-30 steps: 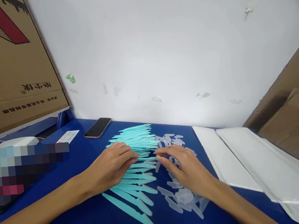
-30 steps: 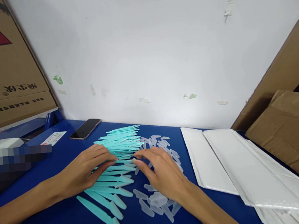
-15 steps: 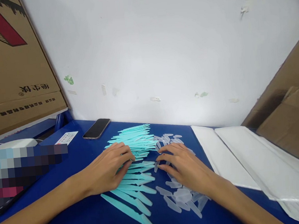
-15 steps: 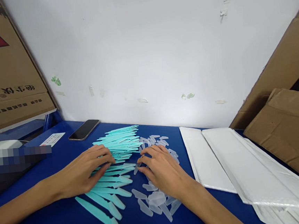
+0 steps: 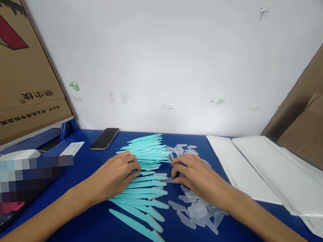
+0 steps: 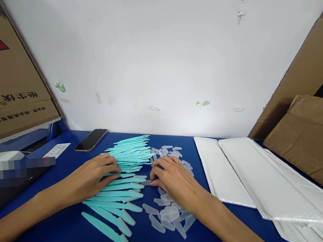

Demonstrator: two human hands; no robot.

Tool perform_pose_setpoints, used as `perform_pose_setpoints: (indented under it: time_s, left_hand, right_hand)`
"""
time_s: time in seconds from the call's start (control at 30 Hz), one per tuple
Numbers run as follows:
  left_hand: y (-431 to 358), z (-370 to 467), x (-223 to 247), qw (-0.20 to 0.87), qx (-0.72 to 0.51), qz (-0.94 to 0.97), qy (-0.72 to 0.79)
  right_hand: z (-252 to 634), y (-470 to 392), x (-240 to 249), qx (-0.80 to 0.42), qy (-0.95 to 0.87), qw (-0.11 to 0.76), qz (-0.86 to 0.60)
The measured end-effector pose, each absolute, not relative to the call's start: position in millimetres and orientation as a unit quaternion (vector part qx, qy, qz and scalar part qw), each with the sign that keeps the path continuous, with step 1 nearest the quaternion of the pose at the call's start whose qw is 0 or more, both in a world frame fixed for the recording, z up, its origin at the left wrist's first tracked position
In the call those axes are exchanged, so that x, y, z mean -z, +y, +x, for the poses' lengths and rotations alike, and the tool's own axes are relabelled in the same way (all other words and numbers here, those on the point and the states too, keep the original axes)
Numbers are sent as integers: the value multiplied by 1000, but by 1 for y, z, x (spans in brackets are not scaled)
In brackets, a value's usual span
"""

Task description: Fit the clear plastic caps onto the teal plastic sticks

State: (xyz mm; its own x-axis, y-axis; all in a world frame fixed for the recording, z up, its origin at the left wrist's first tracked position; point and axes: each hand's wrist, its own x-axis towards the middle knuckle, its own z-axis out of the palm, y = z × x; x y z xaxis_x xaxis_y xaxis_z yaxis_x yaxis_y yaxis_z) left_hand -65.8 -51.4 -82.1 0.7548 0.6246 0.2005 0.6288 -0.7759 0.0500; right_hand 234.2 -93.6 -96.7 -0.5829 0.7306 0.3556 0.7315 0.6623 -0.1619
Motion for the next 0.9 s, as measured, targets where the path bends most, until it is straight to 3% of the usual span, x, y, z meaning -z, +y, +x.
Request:
perform_pose_setpoints:
  time_s: [0.43,0.9]
  left_hand:
    - [-54,-61,84,36,109,-940,-322]
    - [-60,-58,80,48,214,-943,-250]
  right_hand:
    - [234,-92,98,42,-901,191,-388]
    - [227,-93,101,56,-907,175,-380]
